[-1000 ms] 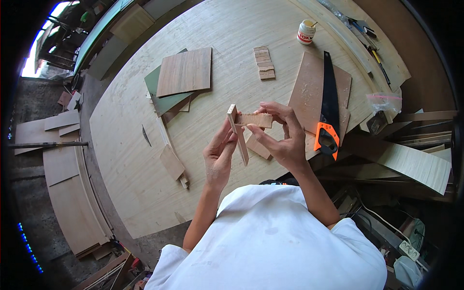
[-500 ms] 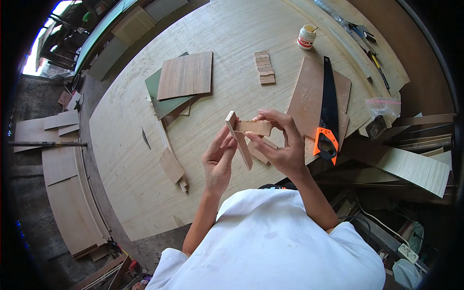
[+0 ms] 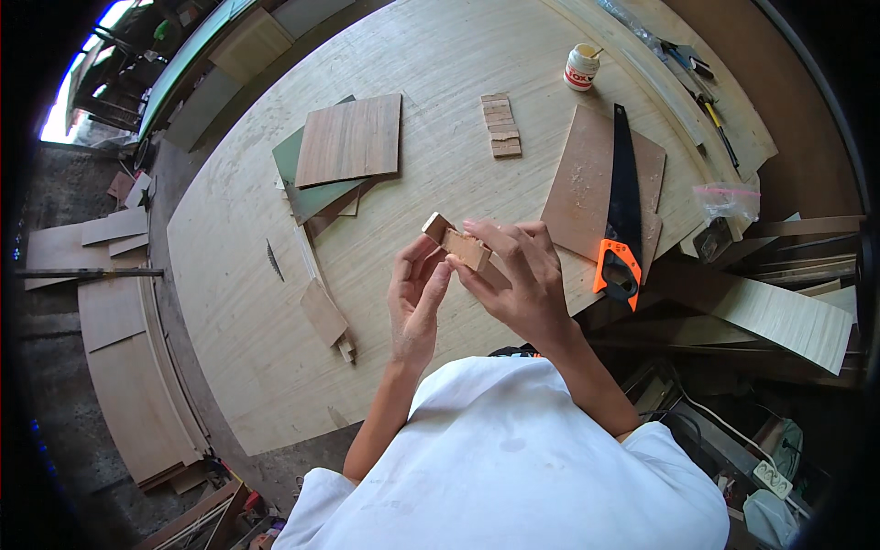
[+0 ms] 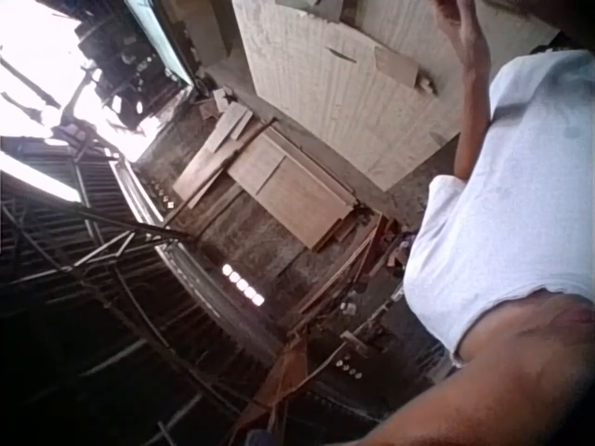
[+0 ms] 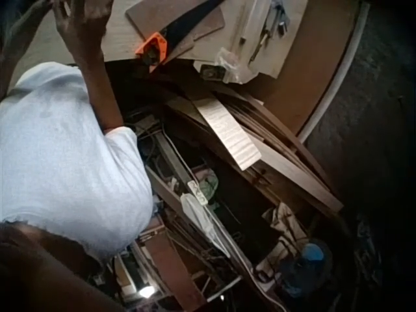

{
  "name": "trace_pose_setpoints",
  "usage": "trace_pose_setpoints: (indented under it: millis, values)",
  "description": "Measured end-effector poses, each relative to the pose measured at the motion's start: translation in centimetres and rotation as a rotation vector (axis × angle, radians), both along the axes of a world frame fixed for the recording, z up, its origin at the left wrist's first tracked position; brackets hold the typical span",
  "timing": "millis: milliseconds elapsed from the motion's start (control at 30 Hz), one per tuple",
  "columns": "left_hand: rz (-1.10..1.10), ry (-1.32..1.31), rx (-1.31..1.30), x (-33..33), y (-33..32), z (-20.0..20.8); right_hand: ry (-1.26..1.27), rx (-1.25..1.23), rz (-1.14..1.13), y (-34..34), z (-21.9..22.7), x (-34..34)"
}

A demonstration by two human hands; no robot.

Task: Assembling and checking the fit of small wooden pieces at a workshop table.

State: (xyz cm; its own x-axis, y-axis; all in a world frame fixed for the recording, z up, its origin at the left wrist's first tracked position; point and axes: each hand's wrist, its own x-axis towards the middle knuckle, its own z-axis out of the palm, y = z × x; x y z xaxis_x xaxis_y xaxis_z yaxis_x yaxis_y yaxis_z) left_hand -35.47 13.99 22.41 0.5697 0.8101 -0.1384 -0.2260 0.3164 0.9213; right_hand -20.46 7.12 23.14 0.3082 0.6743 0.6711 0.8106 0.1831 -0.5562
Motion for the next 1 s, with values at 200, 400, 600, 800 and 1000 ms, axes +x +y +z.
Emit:
trace_pose_setpoints:
  millis: [200,400,600,800,1000]
  values:
    - [-0.018,0.015,0.04,0.6,-0.5,0.3,-0.06,-0.014,0.025,0.0,-0.2,-0.1]
    - [-0.014,0.063,0.033,0.7,-0.6,0.1,-0.025,-0.003,0.027,0.1,-0.8,-0.2]
    - [-0.002,0.096,0.049,1.0,-0.8,0.4,-0.064,-0.015,0.026,0.0,-0.7,-0.5]
    - [-0.006,0.125,0.0,0.9,-0.9,0.7,-0.052,-0.001,0.049,0.1,-0.9,-0.6]
    - [0.016,0.046,-0.043,1.2,-1.3,1.4,0.003,-0.022,0.066,-0.1,-1.4,-0.1]
